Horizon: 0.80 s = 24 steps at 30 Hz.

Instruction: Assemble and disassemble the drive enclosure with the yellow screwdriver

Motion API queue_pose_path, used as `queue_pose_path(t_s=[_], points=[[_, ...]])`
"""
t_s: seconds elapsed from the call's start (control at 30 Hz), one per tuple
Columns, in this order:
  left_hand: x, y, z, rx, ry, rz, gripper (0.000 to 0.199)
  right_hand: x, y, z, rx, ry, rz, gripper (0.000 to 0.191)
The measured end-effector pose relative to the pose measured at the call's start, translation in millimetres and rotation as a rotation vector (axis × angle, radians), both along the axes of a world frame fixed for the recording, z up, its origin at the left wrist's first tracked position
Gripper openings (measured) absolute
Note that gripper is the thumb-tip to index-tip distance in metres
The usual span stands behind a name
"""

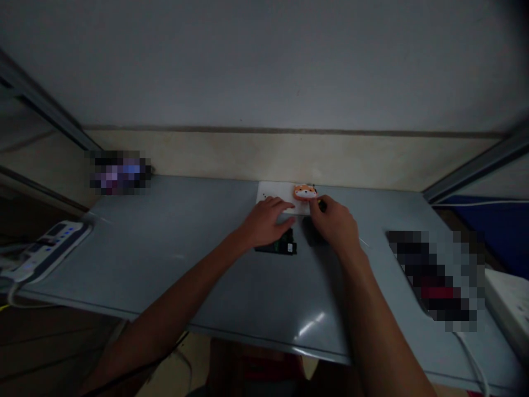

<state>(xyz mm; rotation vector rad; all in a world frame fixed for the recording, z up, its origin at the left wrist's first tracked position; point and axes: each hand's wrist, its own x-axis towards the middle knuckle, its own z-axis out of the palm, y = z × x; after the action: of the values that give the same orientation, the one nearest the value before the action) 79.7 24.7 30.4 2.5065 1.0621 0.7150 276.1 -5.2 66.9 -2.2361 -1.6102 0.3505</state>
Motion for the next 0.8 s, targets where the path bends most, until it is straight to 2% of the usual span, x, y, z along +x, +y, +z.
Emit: queue_pose_path(t_s=[0.13, 0.23, 0.33, 0.6, 0.67, 0.8], points=[[-7.5, -37.5, 0.3, -0.028, 0.052, -0.108, 0.065, 0.0, -0.5, 1.7, -0.023, -0.009, 0.014, 0.049], [-11.5, -45.0, -7.2, -0.032, 0.123, -0.178, 0.059, -0.1, -0.5, 2.3, -0.036, -0.019, 0.022, 0.049], [-13.4, -42.4, -11.8, -0.031, 0.123, -0.188, 0.053, 0.2, -0.1, 1.8, -0.039, -0.009, 0.024, 0.049], [-13.3, -39.5, -8.4, -0.011, 0.100, -0.241, 0.050, 3.7, 1.4, -0.7, -0.030, 0.030, 0.028, 0.049], [-11.9, -41.6, -7.9, 0.043, 0.091, -0.243, 0.049, 4.4, 1.8, -0.7, -0.039, 0.038, 0.024, 0.050], [-4.1, -58.9, -5.9, 0.268, 0.093, -0.304, 0.049, 5.8, 2.5, -1.1, -0.035, 0.044, 0.028, 0.051]])
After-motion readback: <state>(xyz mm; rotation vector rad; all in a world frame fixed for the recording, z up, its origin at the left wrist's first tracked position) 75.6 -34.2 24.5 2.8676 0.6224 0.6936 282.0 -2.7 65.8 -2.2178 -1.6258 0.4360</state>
